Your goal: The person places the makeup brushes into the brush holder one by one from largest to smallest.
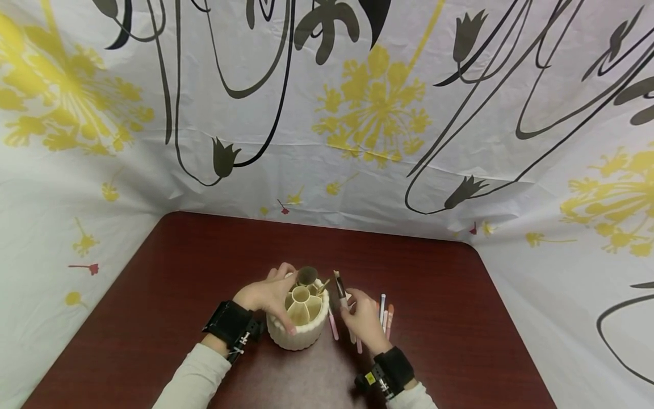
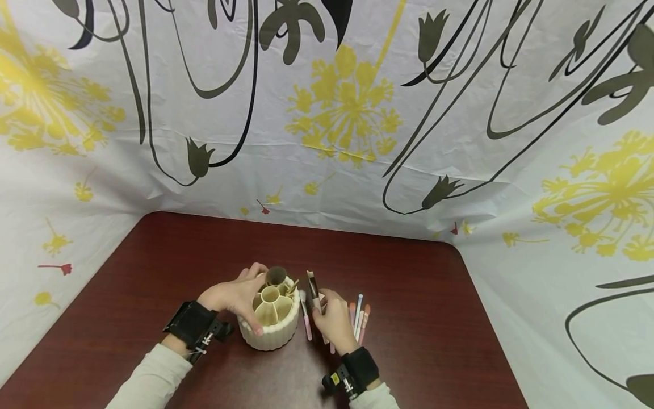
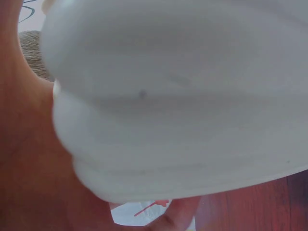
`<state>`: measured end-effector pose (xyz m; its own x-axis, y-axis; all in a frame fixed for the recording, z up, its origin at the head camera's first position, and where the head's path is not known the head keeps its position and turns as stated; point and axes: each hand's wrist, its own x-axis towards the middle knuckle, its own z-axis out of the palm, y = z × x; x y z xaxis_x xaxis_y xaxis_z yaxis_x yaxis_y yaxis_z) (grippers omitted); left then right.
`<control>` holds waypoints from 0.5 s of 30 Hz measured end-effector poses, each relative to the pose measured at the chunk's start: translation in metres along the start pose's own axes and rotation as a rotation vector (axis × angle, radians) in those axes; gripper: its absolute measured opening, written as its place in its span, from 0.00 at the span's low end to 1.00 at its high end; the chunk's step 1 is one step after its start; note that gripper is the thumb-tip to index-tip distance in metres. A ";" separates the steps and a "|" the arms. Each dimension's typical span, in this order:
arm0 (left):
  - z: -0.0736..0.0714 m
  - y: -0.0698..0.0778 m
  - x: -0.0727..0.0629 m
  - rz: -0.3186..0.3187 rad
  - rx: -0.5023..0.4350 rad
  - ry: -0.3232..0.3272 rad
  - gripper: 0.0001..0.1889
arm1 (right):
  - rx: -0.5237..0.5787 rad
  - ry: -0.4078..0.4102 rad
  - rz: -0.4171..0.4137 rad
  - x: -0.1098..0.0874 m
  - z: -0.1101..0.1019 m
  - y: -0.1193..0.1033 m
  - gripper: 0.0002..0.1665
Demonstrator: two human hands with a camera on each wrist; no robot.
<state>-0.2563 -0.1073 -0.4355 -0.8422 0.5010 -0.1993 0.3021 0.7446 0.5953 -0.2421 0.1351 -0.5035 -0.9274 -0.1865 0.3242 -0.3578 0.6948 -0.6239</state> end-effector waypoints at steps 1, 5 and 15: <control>0.000 0.000 0.000 -0.005 0.005 0.001 0.62 | 0.007 0.007 -0.010 -0.001 -0.002 -0.002 0.22; -0.001 0.002 0.000 -0.024 0.023 0.004 0.64 | 0.026 0.027 -0.047 -0.002 -0.010 -0.008 0.21; 0.002 0.003 0.005 -0.060 0.011 0.022 0.65 | 0.006 0.051 -0.078 -0.003 -0.018 -0.013 0.20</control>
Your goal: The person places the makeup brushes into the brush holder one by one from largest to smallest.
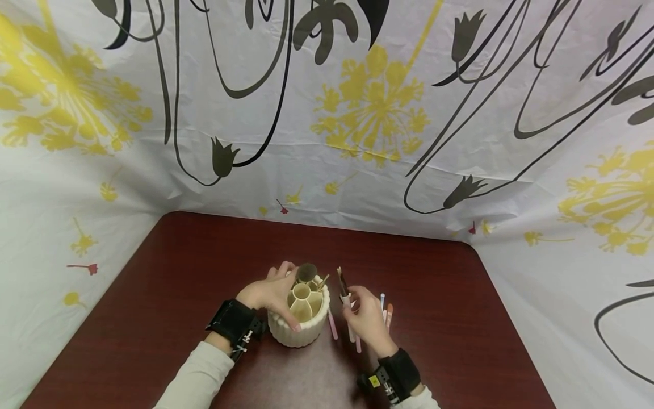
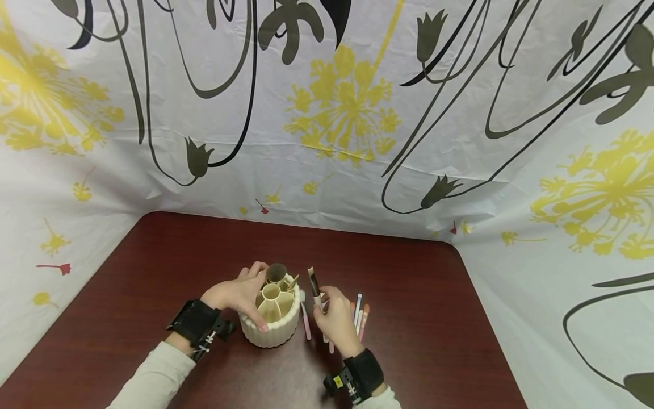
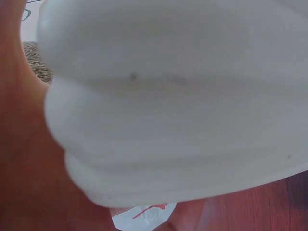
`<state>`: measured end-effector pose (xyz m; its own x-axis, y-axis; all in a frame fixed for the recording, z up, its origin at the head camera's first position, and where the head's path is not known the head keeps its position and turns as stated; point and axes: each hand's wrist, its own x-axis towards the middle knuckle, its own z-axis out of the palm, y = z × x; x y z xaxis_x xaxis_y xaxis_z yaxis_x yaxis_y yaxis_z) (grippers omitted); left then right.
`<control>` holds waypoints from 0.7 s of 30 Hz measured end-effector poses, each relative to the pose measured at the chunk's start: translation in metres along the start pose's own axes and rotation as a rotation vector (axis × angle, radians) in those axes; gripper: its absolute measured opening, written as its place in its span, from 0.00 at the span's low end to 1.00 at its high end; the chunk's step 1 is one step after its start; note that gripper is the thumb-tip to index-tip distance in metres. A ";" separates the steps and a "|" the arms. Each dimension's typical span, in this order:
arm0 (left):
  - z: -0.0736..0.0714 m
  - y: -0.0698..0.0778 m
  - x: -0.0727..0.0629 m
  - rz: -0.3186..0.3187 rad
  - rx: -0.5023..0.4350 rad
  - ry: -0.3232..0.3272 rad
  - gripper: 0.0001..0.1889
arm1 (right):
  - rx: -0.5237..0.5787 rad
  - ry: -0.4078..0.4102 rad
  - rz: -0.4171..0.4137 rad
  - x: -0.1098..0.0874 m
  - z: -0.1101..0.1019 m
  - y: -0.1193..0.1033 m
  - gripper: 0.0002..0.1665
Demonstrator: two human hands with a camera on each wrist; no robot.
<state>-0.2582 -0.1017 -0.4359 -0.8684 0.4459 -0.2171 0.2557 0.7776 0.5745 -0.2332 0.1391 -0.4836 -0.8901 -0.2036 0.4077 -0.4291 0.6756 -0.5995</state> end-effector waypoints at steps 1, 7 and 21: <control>0.000 0.000 0.000 -0.003 -0.006 -0.001 0.65 | 0.002 0.003 -0.001 0.000 -0.001 0.000 0.20; 0.002 0.000 -0.002 -0.018 -0.026 0.008 0.66 | 0.022 0.048 0.002 0.002 -0.009 -0.005 0.18; 0.006 0.001 -0.002 -0.025 -0.013 0.047 0.64 | 0.061 0.090 0.008 0.004 -0.021 -0.010 0.17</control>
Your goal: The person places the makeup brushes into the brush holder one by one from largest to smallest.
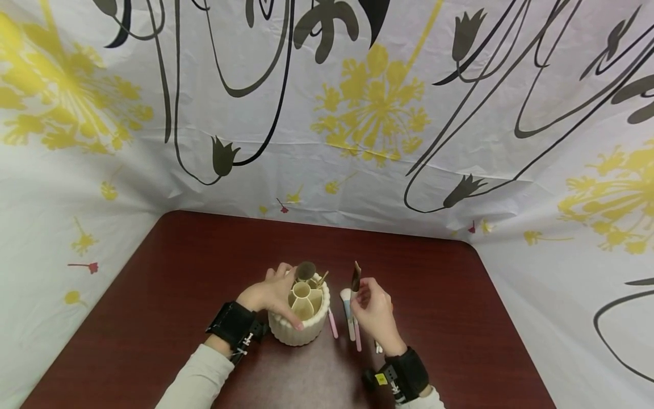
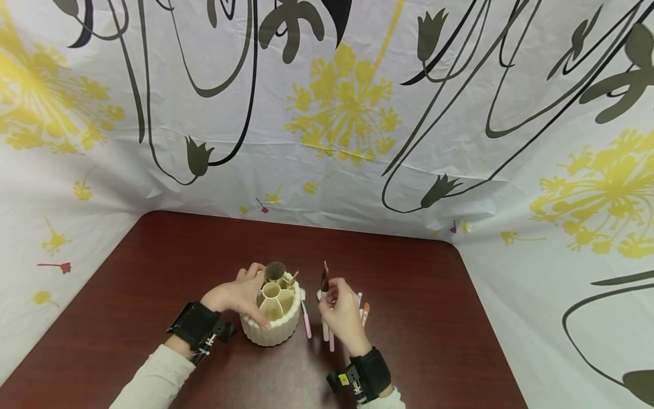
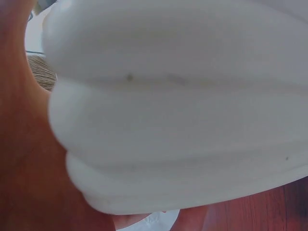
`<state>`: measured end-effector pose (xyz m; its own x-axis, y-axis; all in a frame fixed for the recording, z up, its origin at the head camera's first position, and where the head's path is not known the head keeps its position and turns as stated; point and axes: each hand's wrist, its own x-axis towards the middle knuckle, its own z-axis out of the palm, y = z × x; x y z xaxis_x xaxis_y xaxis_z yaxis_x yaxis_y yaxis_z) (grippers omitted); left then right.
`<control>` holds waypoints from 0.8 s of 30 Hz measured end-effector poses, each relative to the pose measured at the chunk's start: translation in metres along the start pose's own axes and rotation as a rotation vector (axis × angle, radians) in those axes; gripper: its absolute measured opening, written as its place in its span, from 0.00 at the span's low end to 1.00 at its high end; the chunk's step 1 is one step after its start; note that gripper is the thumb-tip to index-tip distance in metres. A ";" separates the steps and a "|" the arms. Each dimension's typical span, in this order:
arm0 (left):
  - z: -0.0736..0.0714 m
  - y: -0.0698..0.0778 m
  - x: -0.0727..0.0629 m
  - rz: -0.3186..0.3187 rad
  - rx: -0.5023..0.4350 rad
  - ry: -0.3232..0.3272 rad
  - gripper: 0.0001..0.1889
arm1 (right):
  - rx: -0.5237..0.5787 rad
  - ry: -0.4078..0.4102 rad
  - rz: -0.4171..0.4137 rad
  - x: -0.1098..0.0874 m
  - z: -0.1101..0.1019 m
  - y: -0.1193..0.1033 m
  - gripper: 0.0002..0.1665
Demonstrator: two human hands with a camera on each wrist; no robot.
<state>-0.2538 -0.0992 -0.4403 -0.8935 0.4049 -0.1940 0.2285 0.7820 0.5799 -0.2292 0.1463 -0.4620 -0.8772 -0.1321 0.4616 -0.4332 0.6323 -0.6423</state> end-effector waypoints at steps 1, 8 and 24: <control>0.000 0.000 0.000 -0.002 -0.004 0.001 0.64 | 0.009 0.001 -0.002 0.000 0.000 -0.001 0.17; 0.002 -0.002 0.001 -0.007 -0.003 0.007 0.63 | 0.057 -0.002 -0.027 0.003 -0.004 -0.006 0.18; 0.000 0.001 0.000 -0.017 0.002 0.006 0.64 | 0.122 0.045 -0.100 0.005 -0.016 -0.021 0.19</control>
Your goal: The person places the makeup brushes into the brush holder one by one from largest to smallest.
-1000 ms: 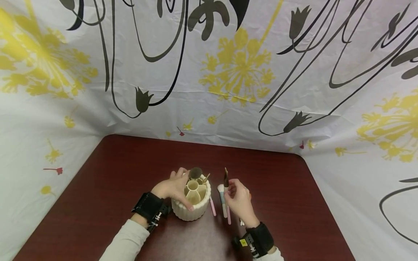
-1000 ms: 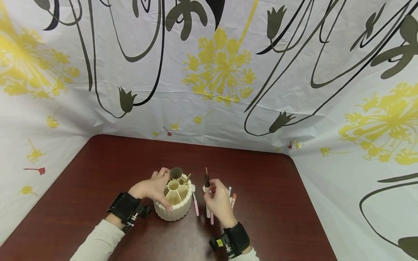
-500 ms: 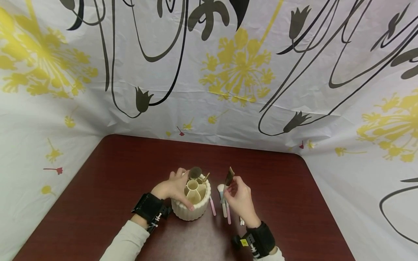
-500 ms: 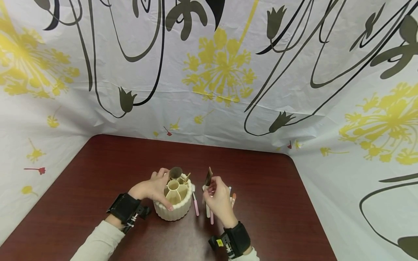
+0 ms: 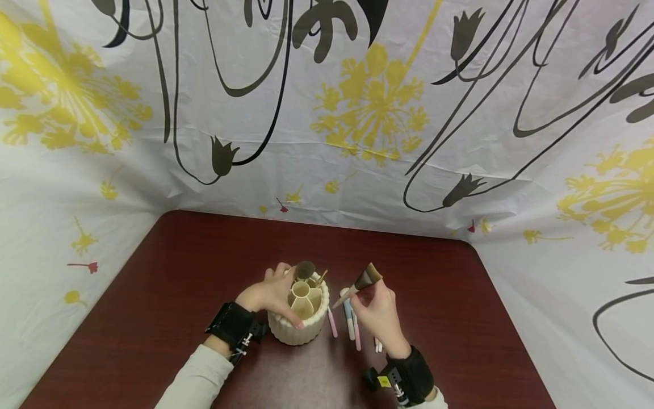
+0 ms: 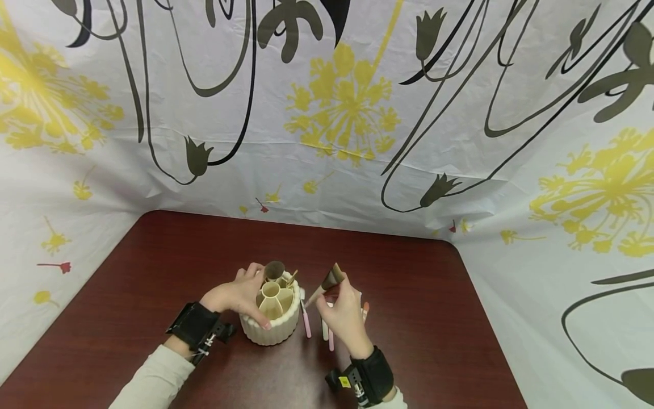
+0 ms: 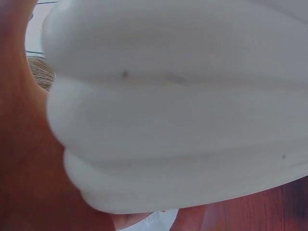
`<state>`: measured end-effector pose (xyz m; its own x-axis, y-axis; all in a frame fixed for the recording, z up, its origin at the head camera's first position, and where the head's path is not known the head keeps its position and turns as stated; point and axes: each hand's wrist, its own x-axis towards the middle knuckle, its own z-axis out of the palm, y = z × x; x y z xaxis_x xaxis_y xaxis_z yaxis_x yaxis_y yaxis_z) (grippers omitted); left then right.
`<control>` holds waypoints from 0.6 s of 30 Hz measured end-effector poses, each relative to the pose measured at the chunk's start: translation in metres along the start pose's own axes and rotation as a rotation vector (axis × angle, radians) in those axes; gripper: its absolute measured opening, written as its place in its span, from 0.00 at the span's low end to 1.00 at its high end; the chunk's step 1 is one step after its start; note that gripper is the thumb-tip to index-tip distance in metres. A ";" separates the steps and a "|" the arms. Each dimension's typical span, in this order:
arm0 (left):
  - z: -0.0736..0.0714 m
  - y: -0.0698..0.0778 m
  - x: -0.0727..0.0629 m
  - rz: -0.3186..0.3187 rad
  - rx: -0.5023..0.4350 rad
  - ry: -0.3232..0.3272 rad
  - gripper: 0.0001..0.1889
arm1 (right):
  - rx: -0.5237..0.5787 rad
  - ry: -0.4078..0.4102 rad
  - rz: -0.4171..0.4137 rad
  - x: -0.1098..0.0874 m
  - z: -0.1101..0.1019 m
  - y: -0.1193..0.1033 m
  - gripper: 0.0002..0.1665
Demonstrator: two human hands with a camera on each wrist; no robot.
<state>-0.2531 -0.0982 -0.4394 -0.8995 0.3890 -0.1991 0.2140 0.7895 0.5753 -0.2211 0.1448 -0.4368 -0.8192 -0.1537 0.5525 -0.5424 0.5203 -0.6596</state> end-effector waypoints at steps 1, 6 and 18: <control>0.000 0.000 0.000 0.000 0.001 -0.001 0.64 | -0.001 0.000 -0.002 0.000 -0.001 -0.001 0.19; 0.000 0.000 0.000 0.003 0.009 -0.004 0.65 | -0.006 -0.004 -0.010 0.001 -0.003 -0.005 0.18; 0.000 0.001 -0.001 0.009 -0.002 -0.006 0.65 | -0.031 0.010 -0.020 0.002 -0.004 -0.013 0.18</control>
<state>-0.2522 -0.0979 -0.4389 -0.8952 0.3988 -0.1991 0.2211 0.7852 0.5785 -0.2152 0.1413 -0.4246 -0.8063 -0.1556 0.5707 -0.5525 0.5428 -0.6326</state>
